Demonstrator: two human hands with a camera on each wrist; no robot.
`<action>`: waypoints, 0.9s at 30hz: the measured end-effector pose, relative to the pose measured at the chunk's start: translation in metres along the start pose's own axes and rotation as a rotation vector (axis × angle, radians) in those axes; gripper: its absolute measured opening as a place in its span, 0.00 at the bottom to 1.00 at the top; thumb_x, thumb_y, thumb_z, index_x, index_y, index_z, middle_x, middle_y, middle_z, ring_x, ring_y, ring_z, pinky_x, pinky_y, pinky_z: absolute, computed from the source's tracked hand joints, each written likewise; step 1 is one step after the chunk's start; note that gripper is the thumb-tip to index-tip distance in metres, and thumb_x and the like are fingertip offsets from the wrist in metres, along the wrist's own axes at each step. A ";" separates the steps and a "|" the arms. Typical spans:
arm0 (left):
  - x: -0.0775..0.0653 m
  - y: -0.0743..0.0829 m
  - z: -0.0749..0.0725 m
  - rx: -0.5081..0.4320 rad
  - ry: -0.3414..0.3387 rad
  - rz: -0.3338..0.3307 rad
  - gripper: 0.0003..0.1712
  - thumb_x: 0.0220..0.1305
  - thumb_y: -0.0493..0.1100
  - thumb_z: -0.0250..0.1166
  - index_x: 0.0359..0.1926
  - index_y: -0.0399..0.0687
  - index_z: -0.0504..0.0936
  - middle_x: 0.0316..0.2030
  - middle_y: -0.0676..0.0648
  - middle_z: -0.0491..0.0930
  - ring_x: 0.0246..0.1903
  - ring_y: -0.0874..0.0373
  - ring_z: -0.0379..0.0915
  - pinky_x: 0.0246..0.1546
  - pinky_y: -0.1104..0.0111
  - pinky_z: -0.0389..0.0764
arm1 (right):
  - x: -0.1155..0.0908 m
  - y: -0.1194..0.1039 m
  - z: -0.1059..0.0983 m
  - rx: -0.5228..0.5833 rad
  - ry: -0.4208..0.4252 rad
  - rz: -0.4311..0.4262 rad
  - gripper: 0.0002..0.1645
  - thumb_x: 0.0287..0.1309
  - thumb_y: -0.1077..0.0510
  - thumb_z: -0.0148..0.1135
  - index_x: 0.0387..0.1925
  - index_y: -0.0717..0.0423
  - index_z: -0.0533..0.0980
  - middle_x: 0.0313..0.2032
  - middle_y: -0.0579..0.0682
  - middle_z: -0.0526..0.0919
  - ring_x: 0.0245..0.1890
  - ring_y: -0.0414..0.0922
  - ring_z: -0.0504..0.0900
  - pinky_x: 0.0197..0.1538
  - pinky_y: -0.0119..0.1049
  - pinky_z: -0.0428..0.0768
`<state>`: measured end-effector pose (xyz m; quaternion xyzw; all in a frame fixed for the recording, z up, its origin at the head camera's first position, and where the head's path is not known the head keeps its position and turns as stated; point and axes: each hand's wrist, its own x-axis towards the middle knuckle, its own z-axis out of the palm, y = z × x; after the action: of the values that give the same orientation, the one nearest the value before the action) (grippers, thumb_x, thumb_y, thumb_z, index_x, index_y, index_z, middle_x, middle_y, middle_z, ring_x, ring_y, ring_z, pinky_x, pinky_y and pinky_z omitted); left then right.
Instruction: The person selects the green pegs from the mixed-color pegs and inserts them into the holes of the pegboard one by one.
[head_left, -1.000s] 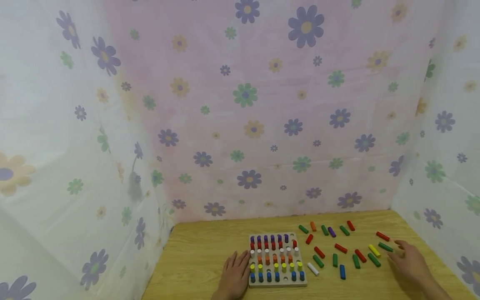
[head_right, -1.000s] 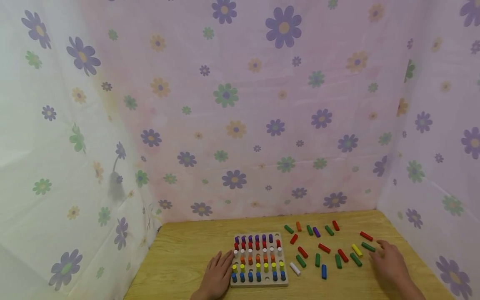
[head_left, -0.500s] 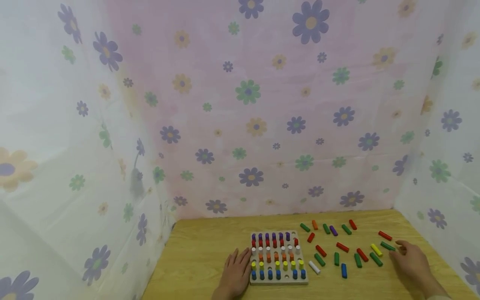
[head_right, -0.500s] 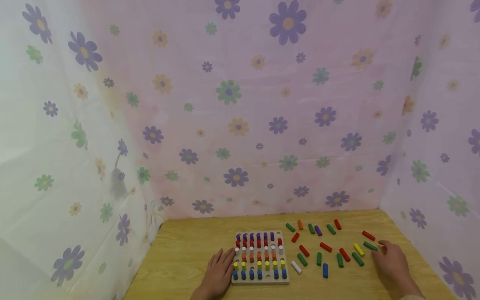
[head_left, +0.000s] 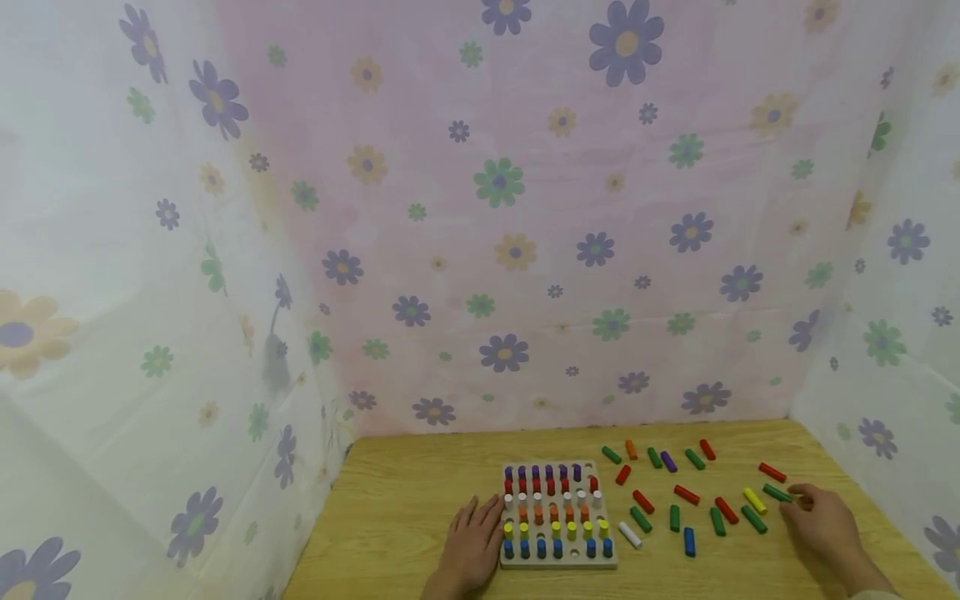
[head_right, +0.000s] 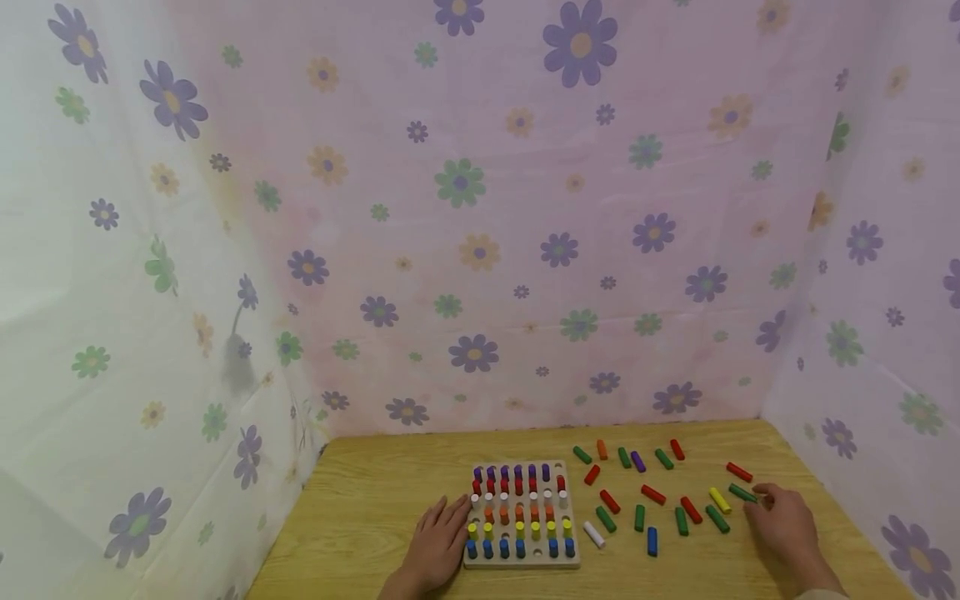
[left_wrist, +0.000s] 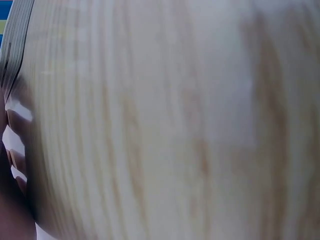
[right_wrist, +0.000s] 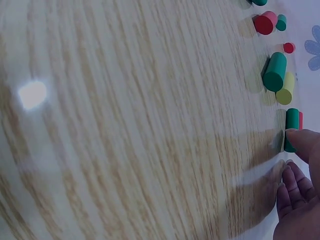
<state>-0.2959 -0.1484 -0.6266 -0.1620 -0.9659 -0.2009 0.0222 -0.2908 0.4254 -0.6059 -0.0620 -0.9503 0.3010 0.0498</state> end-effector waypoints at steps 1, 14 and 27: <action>0.000 0.000 0.000 0.003 0.000 0.002 0.31 0.83 0.58 0.40 0.75 0.49 0.70 0.72 0.45 0.69 0.73 0.34 0.56 0.70 0.35 0.57 | 0.000 0.000 0.000 0.000 0.001 -0.001 0.28 0.65 0.59 0.63 0.54 0.82 0.71 0.43 0.78 0.79 0.45 0.73 0.79 0.45 0.64 0.81; -0.001 -0.002 0.004 0.017 -0.067 -0.033 0.32 0.82 0.59 0.40 0.76 0.51 0.68 0.75 0.48 0.66 0.75 0.38 0.53 0.74 0.39 0.54 | -0.002 -0.002 0.001 -0.031 0.016 -0.036 0.19 0.62 0.62 0.65 0.45 0.79 0.77 0.35 0.69 0.82 0.38 0.65 0.82 0.39 0.59 0.81; 0.000 -0.002 0.000 0.024 -0.048 -0.021 0.32 0.82 0.59 0.39 0.77 0.53 0.67 0.74 0.48 0.67 0.75 0.38 0.54 0.73 0.38 0.55 | 0.006 -0.002 0.005 -0.097 -0.038 -0.110 0.13 0.61 0.65 0.66 0.39 0.76 0.78 0.32 0.58 0.83 0.35 0.57 0.83 0.38 0.55 0.83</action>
<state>-0.2963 -0.1495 -0.6276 -0.1564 -0.9701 -0.1854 -0.0010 -0.2975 0.4217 -0.6078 -0.0063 -0.9665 0.2528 0.0452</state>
